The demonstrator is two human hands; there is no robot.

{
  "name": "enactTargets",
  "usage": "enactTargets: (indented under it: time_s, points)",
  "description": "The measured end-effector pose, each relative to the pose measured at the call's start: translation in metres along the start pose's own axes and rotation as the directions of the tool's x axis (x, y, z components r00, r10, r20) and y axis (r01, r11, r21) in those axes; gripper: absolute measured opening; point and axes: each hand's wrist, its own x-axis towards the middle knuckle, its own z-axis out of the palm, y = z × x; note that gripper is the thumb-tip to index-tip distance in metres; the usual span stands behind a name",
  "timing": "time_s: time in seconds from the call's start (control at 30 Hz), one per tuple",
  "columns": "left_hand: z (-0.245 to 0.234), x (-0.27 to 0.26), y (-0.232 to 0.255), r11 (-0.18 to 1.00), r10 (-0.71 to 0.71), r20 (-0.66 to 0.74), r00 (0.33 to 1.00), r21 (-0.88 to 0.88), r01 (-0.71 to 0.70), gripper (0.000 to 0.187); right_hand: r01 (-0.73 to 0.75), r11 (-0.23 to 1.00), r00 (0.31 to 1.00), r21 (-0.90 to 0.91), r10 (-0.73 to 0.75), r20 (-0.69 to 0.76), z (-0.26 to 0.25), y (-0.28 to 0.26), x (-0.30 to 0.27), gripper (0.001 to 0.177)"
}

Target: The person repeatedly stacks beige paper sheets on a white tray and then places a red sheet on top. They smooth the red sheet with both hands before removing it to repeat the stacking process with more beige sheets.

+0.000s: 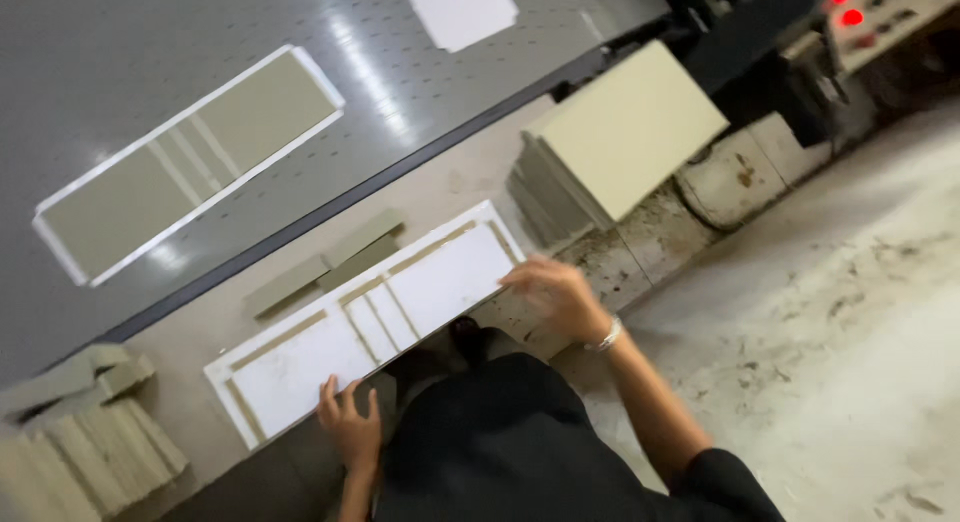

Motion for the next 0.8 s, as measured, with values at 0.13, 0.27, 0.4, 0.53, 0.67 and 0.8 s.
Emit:
enactTargets:
  time_s: [0.13,0.27,0.4,0.53,0.67,0.8]
  points:
    - [0.007,-0.004,-0.009,1.000,-0.001,0.011,1.000,0.031,0.000,0.023,0.015,0.935,0.989,-0.355,-0.066,-0.132,-0.117,0.000,0.012,0.045]
    - [0.000,-0.003,-0.021,0.999,0.009,0.010,1.000,0.050,-0.010,0.018,-0.106,0.659,0.932,-0.745,0.327,0.158,-0.174,0.048,0.024,0.122]
    - [-0.003,0.005,-0.020,0.999,0.035,-0.053,0.998,0.030,-0.033,0.012,0.057,0.623,0.969,-0.780,0.154,0.194,-0.186,0.067,0.014,0.114]
    - [-0.008,0.012,-0.005,1.000,0.005,-0.065,0.998,0.005,-0.004,0.007,0.125,0.668,0.992,-0.733,-0.060,0.114,-0.214,0.059,0.011,0.061]
    - [-0.018,0.016,0.011,0.999,0.040,-0.158,0.987,-0.004,-0.041,0.003,0.112,0.463,0.944,-0.880,-0.327,-0.052,-0.216,0.080,0.007,0.049]
    - [-0.024,0.018,0.033,0.992,-0.092,-0.066,0.994,0.075,0.097,0.010,0.232,0.542,0.855,-0.808,-0.509,-0.096,-0.167,0.062,0.026,0.034]
